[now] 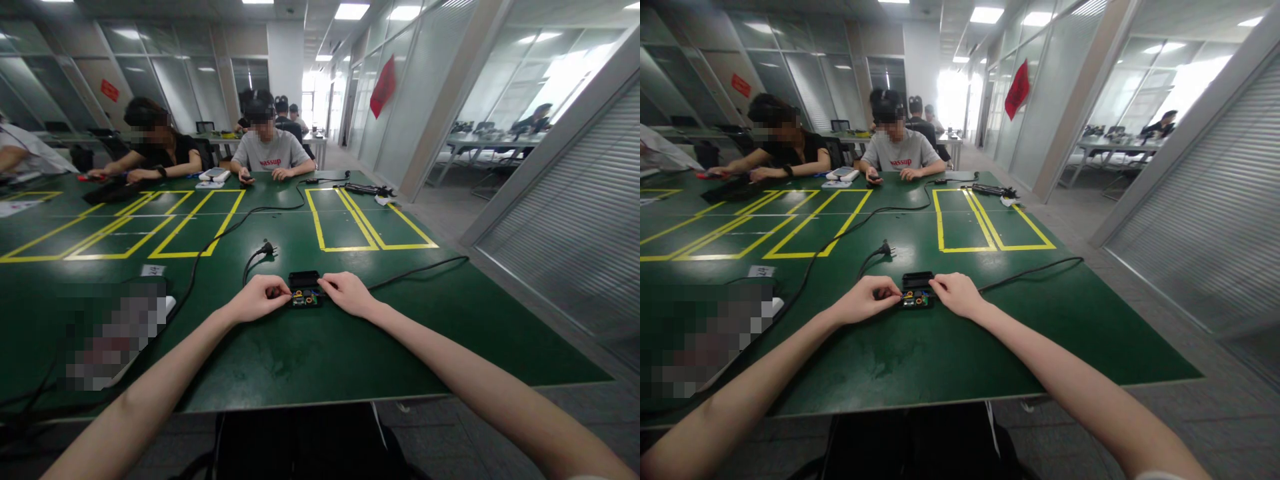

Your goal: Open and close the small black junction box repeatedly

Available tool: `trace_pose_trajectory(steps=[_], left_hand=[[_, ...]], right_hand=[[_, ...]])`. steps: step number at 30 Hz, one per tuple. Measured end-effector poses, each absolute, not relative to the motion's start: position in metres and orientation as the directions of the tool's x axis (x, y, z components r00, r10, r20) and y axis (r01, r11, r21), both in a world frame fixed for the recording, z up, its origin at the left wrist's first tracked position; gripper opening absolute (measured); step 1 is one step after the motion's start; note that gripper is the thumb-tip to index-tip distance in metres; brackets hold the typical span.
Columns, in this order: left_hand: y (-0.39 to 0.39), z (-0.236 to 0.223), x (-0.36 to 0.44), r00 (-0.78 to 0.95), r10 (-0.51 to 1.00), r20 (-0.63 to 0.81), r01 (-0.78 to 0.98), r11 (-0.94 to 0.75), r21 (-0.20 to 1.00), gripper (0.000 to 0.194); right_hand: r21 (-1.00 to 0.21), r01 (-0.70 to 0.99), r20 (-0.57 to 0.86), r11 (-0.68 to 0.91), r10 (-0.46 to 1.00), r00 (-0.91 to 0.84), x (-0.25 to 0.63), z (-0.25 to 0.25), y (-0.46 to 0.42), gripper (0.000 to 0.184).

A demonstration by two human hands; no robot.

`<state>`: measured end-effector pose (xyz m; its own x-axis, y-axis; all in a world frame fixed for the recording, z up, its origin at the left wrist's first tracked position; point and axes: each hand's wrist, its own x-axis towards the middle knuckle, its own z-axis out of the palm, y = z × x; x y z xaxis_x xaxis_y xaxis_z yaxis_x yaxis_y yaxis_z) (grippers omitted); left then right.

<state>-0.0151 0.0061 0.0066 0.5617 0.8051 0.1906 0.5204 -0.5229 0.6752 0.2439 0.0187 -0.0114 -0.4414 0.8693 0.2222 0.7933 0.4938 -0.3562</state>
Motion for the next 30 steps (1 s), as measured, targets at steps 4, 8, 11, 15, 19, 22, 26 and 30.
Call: trace_pose_trajectory(steps=[4, 8, 11, 15, 19, 22, 26, 30], left_hand=[[0.009, 0.006, -0.016, 0.589, 0.781, 0.209, 0.515, -0.562, 0.648, 0.028], [0.01, 0.007, -0.013, 0.585, 0.78, 0.223, 0.505, -0.565, 0.652, 0.028], [0.008, 0.007, -0.01, 0.555, 0.804, 0.215, 0.513, -0.534, 0.672, 0.025], [0.006, 0.005, -0.007, 0.516, 0.835, 0.191, 0.501, -0.476, 0.723, 0.012], [0.008, 0.002, -0.008, 0.475, 0.854, 0.212, 0.494, -0.458, 0.739, 0.02], [0.012, 0.0, -0.01, 0.385, 0.887, 0.256, 0.572, -0.447, 0.688, 0.03], [0.017, -0.004, -0.009, 0.284, 0.924, 0.255, 0.65, -0.381, 0.658, 0.03], [0.019, -0.006, -0.007, 0.259, 0.949, 0.179, 0.513, -0.292, 0.807, 0.029]], right_hand=[[-0.257, 0.846, 0.212, 0.467, 0.882, -0.422, 0.24, -0.009, 0.018, 0.041], [-0.141, 0.854, 0.207, 0.501, 0.858, -0.469, 0.236, -0.004, 0.018, 0.04], [-0.1, 0.845, 0.201, 0.526, 0.842, -0.501, 0.234, -0.002, 0.019, 0.037], [-0.163, 0.842, 0.237, 0.514, 0.849, -0.473, 0.235, -0.005, 0.02, 0.031], [-0.368, 0.836, 0.303, 0.407, 0.902, -0.306, 0.239, -0.011, 0.025, 0.015], [-0.467, 0.787, 0.33, 0.405, 0.905, -0.27, 0.24, -0.016, 0.031, 0.014], [-0.618, 0.649, 0.304, 0.444, 0.896, -0.324, 0.24, -0.021, 0.039, 0.015], [-0.85, 0.386, 0.246, 0.358, 0.919, -0.309, 0.24, -0.024, 0.041, 0.016]])
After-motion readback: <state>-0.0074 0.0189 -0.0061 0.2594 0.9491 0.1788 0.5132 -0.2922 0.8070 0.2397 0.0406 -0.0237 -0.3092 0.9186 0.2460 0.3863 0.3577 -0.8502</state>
